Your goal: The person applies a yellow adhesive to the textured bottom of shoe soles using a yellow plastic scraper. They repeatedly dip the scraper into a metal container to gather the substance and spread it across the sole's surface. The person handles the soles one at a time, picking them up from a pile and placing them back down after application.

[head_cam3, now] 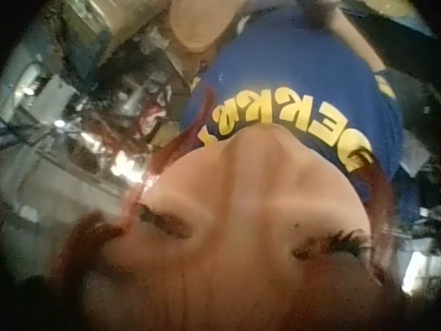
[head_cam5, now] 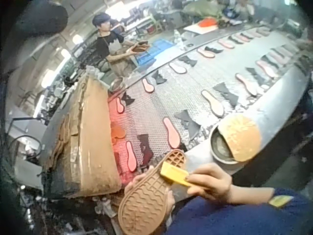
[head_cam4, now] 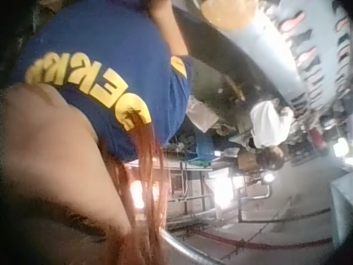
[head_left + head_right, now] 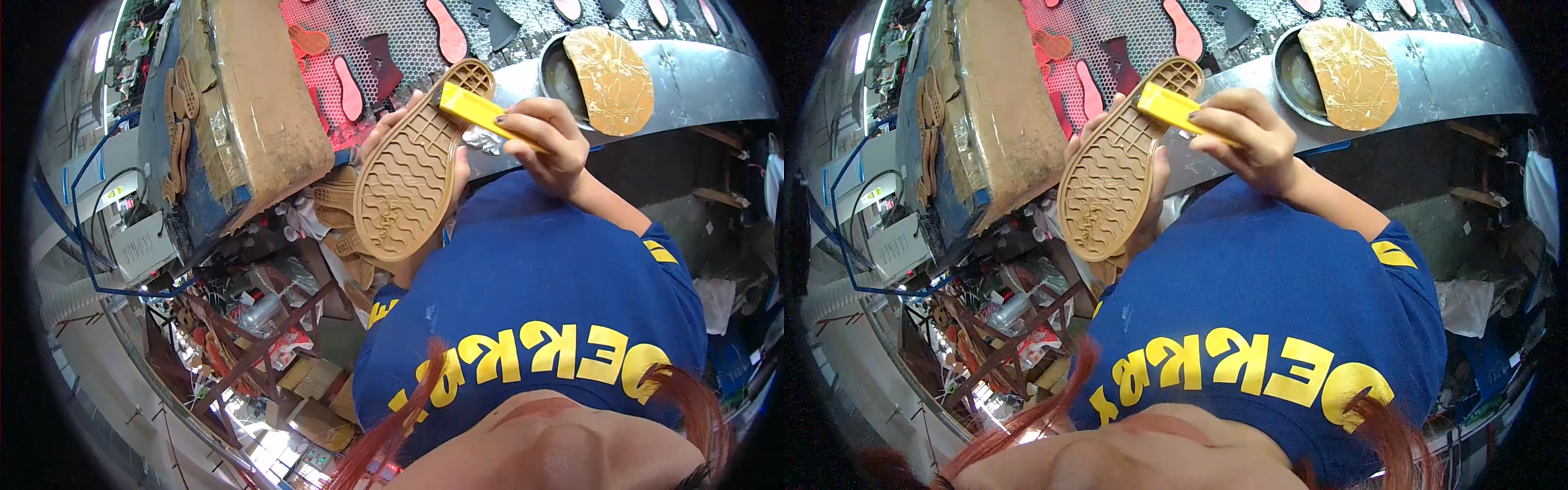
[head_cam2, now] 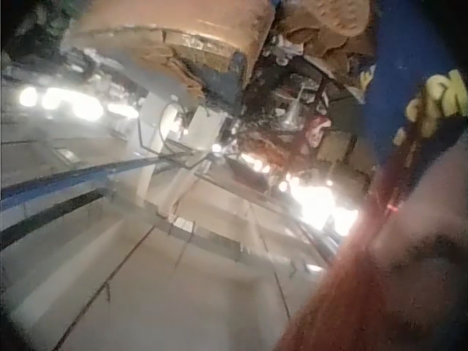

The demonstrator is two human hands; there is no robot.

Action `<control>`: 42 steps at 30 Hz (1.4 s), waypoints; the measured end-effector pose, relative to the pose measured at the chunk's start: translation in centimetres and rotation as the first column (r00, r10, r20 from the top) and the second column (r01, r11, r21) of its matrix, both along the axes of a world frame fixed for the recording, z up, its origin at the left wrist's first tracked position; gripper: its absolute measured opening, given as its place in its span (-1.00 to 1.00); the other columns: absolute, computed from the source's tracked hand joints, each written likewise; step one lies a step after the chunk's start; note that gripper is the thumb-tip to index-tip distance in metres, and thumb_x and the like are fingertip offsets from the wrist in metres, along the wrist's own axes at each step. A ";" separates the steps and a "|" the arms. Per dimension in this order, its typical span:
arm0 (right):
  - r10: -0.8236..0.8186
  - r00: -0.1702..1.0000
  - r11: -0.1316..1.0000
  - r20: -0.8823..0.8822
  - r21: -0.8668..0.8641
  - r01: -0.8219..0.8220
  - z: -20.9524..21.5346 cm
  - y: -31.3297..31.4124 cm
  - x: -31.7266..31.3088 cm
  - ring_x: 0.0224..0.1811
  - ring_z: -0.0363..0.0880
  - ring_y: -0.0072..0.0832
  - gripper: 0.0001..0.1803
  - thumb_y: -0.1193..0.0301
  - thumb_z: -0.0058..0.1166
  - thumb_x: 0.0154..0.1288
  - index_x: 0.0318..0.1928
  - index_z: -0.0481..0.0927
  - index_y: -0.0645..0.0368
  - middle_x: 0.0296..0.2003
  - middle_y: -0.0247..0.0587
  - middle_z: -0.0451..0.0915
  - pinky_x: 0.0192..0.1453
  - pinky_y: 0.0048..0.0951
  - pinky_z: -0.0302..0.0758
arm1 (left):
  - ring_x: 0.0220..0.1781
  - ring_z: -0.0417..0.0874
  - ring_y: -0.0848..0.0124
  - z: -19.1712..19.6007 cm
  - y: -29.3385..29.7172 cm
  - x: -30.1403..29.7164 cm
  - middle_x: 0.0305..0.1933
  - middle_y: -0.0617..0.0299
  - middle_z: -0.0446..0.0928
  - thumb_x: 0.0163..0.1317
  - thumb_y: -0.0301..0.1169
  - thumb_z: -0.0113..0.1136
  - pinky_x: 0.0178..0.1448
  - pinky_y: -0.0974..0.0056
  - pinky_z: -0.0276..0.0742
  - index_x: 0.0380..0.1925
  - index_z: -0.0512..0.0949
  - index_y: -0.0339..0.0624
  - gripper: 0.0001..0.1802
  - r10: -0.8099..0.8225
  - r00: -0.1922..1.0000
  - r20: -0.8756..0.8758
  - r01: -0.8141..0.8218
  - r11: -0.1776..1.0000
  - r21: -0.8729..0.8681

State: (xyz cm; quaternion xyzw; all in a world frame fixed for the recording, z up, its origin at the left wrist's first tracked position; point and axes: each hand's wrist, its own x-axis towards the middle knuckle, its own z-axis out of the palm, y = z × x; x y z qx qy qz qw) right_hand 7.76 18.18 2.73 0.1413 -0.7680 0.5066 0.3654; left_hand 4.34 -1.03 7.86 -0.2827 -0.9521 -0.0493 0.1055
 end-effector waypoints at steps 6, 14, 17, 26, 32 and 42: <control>0.108 0.991 0.989 -0.084 0.114 -0.099 0.8 -1.9 0.3 -0.24 0.61 -0.33 -0.58 0.15 0.26 0.18 -0.16 0.64 0.27 -0.22 -0.10 0.54 -0.20 -0.41 0.58 | 0.26 0.46 0.17 -4.9 -0.6 -2.3 0.33 0.05 0.35 0.35 -0.17 -0.06 0.35 0.04 0.38 0.21 0.33 -0.14 -0.51 -0.571 0.745 0.344 -0.373 0.070 0.925; 0.137 0.986 0.988 -0.098 0.086 -0.129 1.0 -2.3 -0.3 -0.24 0.61 -0.33 -0.59 0.17 0.27 0.17 -0.15 0.64 0.27 -0.23 -0.11 0.55 -0.18 -0.44 0.58 | -0.04 0.66 0.17 -4.7 1.3 -2.3 0.06 -0.11 0.51 0.38 -0.32 -0.02 0.01 0.16 0.69 0.09 0.40 -0.23 -0.65 -0.491 0.779 0.389 -0.560 -0.268 0.784; 0.090 0.993 0.992 -0.080 0.093 -0.082 1.1 -2.5 -0.2 -0.24 0.61 -0.33 -0.59 0.19 0.27 0.15 -0.15 0.64 0.29 -0.25 -0.12 0.55 -0.21 -0.44 0.58 | 0.04 0.55 0.09 -5.9 0.7 -3.7 0.08 -0.12 0.46 0.42 -0.19 -0.19 0.12 0.08 0.54 0.13 0.38 -0.26 -0.56 -0.771 0.617 0.157 -0.658 -0.396 0.641; 0.281 0.940 0.954 -0.194 0.166 -0.251 1.6 -2.4 0.3 -0.27 0.59 -0.29 -0.57 0.16 0.25 0.22 -0.12 0.63 0.31 -0.19 -0.06 0.53 -0.27 -0.39 0.56 | 0.01 0.60 0.23 -3.8 2.0 -1.9 0.07 -0.03 0.50 0.40 -0.22 -0.06 0.07 0.20 0.59 0.15 0.29 -0.26 -0.56 -0.688 0.577 0.440 -0.734 -0.199 0.650; 0.336 0.921 0.932 -0.195 0.211 -0.295 1.5 -2.2 0.2 -0.30 0.59 -0.28 -0.56 0.17 0.28 0.19 -0.14 0.62 0.33 -0.18 -0.07 0.52 -0.30 -0.38 0.56 | 0.22 0.49 0.27 -5.9 3.1 -1.4 0.15 0.05 0.45 0.26 -0.40 0.17 0.37 0.16 0.36 0.22 0.20 -0.21 -0.43 -0.704 0.612 0.360 -0.621 -0.146 0.770; 0.442 0.878 0.894 -0.182 0.169 -0.414 2.3 -1.7 -0.5 -0.37 0.62 -0.30 -0.64 0.28 0.31 0.14 -0.16 0.61 0.28 -0.19 -0.08 0.54 -0.41 -0.37 0.56 | 0.26 0.44 0.21 -8.0 3.0 -1.5 0.17 0.09 0.43 0.35 -0.01 -0.08 0.41 0.00 0.29 0.21 0.25 -0.15 -0.42 -0.881 0.445 0.162 -0.651 -0.194 0.734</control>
